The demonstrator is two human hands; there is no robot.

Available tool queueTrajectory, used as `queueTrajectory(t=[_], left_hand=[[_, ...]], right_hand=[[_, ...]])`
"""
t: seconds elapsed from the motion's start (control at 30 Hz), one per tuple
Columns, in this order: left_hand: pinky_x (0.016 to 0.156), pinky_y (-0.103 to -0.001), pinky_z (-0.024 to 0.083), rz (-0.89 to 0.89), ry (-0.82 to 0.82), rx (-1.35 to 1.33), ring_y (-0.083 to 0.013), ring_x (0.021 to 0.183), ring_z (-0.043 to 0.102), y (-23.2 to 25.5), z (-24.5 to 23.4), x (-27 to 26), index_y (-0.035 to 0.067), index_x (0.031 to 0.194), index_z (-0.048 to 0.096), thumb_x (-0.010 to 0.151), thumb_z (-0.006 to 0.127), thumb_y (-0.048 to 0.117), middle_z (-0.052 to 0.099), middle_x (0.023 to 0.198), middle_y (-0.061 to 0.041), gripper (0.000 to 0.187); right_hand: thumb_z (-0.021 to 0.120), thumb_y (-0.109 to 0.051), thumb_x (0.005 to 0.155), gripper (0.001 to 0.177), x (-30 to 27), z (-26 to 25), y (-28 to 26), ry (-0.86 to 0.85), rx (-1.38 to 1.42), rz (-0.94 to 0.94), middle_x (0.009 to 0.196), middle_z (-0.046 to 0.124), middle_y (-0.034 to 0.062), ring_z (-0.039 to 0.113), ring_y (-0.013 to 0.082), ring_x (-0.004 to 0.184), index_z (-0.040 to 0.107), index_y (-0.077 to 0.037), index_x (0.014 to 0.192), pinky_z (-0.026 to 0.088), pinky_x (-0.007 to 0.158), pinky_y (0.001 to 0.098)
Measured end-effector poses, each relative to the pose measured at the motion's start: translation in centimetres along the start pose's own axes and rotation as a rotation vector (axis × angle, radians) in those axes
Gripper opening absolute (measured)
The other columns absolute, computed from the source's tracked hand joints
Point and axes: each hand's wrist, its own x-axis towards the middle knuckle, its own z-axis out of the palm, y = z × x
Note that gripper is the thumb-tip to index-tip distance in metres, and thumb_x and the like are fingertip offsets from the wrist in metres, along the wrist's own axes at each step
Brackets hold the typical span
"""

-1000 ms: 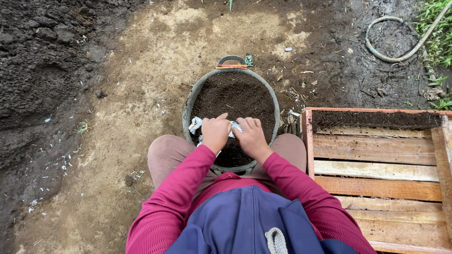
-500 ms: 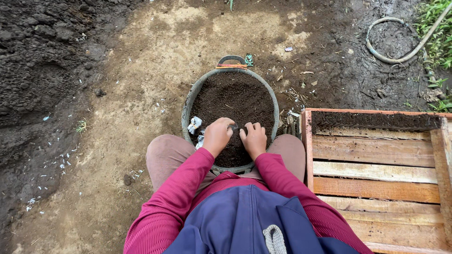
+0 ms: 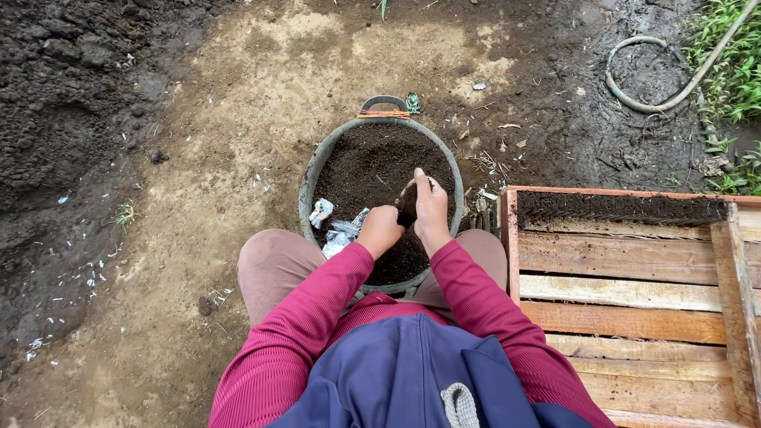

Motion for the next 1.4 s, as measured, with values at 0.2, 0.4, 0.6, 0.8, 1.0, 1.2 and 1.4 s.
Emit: queueTrajectory(t=[0.2,0.4,0.6,0.8,1.0,1.2,1.4], left_hand=[[0.07,-0.048,0.054,-0.046,-0.083,-0.098,-0.0423,0.079,0.064,-0.7,-0.2,0.6,-0.002,0.075,0.067,0.064,0.062,0.018,0.065,0.071,-0.02,0.023],[0.074,-0.053,0.052,-0.078,-0.115,-0.111,-0.0411,0.086,0.063,0.2,-3.2,-0.1,0.002,0.08,0.069,0.067,0.064,0.025,0.067,0.078,-0.018,0.027],[0.089,-0.03,0.049,-0.074,-0.172,-0.134,-0.0141,0.086,0.067,-1.4,-3.6,0.5,0.015,0.11,0.065,0.066,0.057,0.019,0.068,0.062,0.005,0.045],[0.074,-0.048,0.056,-0.051,-0.091,-0.111,-0.0454,0.089,0.06,-2.4,-2.4,-1.6,-0.001,0.107,0.037,0.068,0.048,-0.011,0.04,0.111,-0.022,0.042],[0.086,-0.042,0.049,-0.091,-0.162,-0.086,-0.028,0.092,0.065,0.2,-0.5,0.0,0.017,0.103,0.066,0.073,0.058,0.019,0.069,0.081,-0.007,0.031],[0.089,-0.04,0.049,0.068,-0.225,-0.326,-0.0278,0.102,0.06,6.8,5.5,3.7,0.02,0.105,0.066,0.081,0.065,0.037,0.068,0.099,-0.004,0.03],[0.1,-0.041,0.042,0.275,-0.378,-0.604,-0.0291,0.118,0.052,13.3,8.2,4.5,0.011,0.127,0.054,0.086,0.06,0.017,0.056,0.127,-0.012,0.043]], right_hand=[[0.054,-0.035,0.092,0.042,-0.8,-0.1,-0.3,-0.143,-0.116,-0.033,0.05,0.058,0.0074,0.06,0.0135,0.049,0.057,-0.007,0.061,0.049,0.049,0.0227],[0.056,-0.033,0.09,0.016,-2.7,-0.1,-4.9,-0.451,-0.735,-0.169,0.083,0.065,0.0025,0.064,0.0171,0.088,0.068,-0.023,0.094,0.05,0.08,0.0348],[0.082,-0.04,0.06,0.1,-1.9,-2.4,-2.4,-0.759,-1.572,-0.246,0.138,0.042,0.0078,0.037,0.0318,0.12,0.032,-0.021,0.144,0.043,0.093,0.0516],[0.071,-0.01,0.073,0.044,-1.2,-2.6,1.1,-0.698,-1.228,-0.347,0.107,0.064,0.0073,0.059,0.0274,0.106,0.055,-0.015,0.115,0.05,0.091,0.0385],[0.063,-0.02,0.076,0.037,-0.1,-4.9,-3.6,-0.751,-1.453,-0.273,0.106,0.066,0.0157,0.06,0.0358,0.104,0.064,-0.011,0.112,0.05,0.089,0.0443],[0.064,-0.03,0.073,0.041,3.0,-15.1,-9.8,-0.403,-1.327,-0.218,0.114,0.065,0.0096,0.057,0.0309,0.111,0.066,-0.014,0.111,0.046,0.096,0.0433],[0.065,-0.029,0.074,0.038,8.5,-25.9,-6.8,0.2,-1.517,-0.075,0.096,0.069,0.009,0.065,0.0284,0.095,0.067,-0.015,0.109,0.054,0.083,0.0401]])
